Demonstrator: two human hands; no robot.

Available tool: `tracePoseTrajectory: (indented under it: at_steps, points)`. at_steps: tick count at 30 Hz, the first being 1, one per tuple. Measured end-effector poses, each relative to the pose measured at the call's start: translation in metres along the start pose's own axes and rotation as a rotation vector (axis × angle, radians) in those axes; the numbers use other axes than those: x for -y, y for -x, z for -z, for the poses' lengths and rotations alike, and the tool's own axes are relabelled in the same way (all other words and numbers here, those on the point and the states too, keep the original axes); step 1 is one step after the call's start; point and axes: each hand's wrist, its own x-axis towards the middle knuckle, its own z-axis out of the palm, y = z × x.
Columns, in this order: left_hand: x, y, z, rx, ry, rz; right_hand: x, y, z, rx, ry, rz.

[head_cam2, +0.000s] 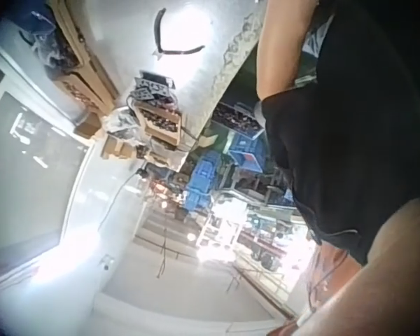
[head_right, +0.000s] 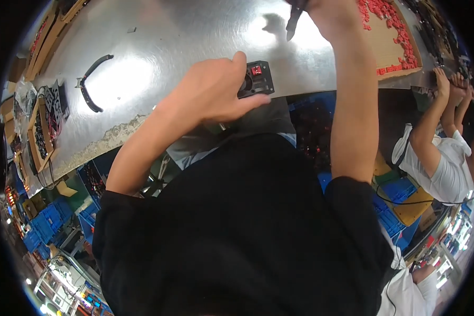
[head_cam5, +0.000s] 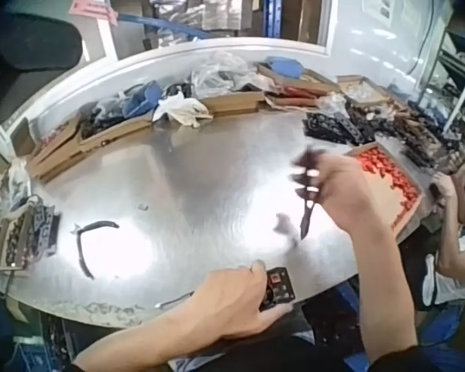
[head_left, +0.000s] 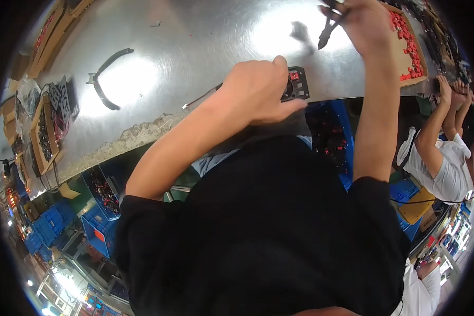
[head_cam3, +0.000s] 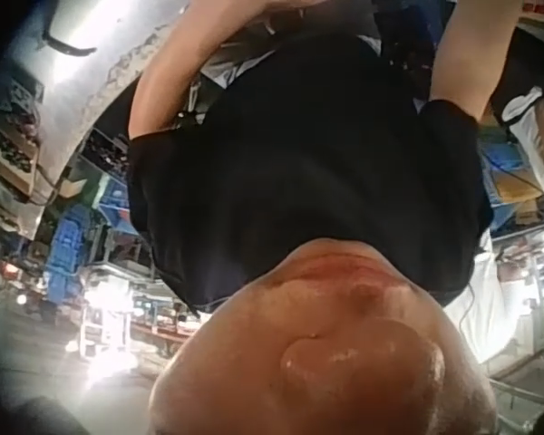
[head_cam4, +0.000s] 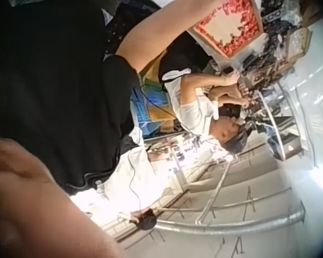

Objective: Assemble electronic components by manually attaching small parts to a circuit assembly using pliers.

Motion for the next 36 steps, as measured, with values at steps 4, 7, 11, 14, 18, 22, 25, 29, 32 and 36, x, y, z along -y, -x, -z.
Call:
tracePoseTrajectory:
  at_steps: [4,7,11,14,18,22,25,29,32,36]
  points:
    - [0.001,0.0,-0.001,-0.025,0.039,0.085,0.016,0.067,-0.022,-0.091,-0.312,0.216]
    - [-0.005,-0.002,0.001,-0.012,0.004,0.092,0.012,0.094,-0.022,-0.132,-0.382,0.21]
    - [-0.007,0.0,-0.006,-0.059,-0.019,0.131,0.004,0.108,-0.052,-0.152,-0.267,0.239]
    - [-0.009,-0.001,-0.004,-0.05,0.004,0.132,0.008,0.116,-0.069,-0.209,-0.119,0.265]
    - [-0.007,0.002,-0.008,-0.084,-0.006,0.119,0.003,0.118,-0.07,-0.22,-0.101,0.295]
    - [-0.008,0.0,-0.009,-0.145,-0.08,0.063,0.002,0.121,-0.068,-0.257,-0.069,0.335]
    - [-0.008,0.0,-0.009,-0.148,-0.092,0.061,0.0,0.121,-0.066,-0.268,-0.052,0.365]
    - [-0.002,0.003,-0.014,-0.192,-0.1,0.06,-0.012,0.117,-0.061,-0.258,-0.041,0.379]
    - [-0.002,0.003,-0.011,-0.216,-0.098,0.021,-0.022,0.11,-0.032,-0.051,-0.558,0.351]
    - [-0.004,0.004,-0.007,-0.116,-0.016,0.077,-0.031,0.105,-0.005,0.172,-0.505,0.434]
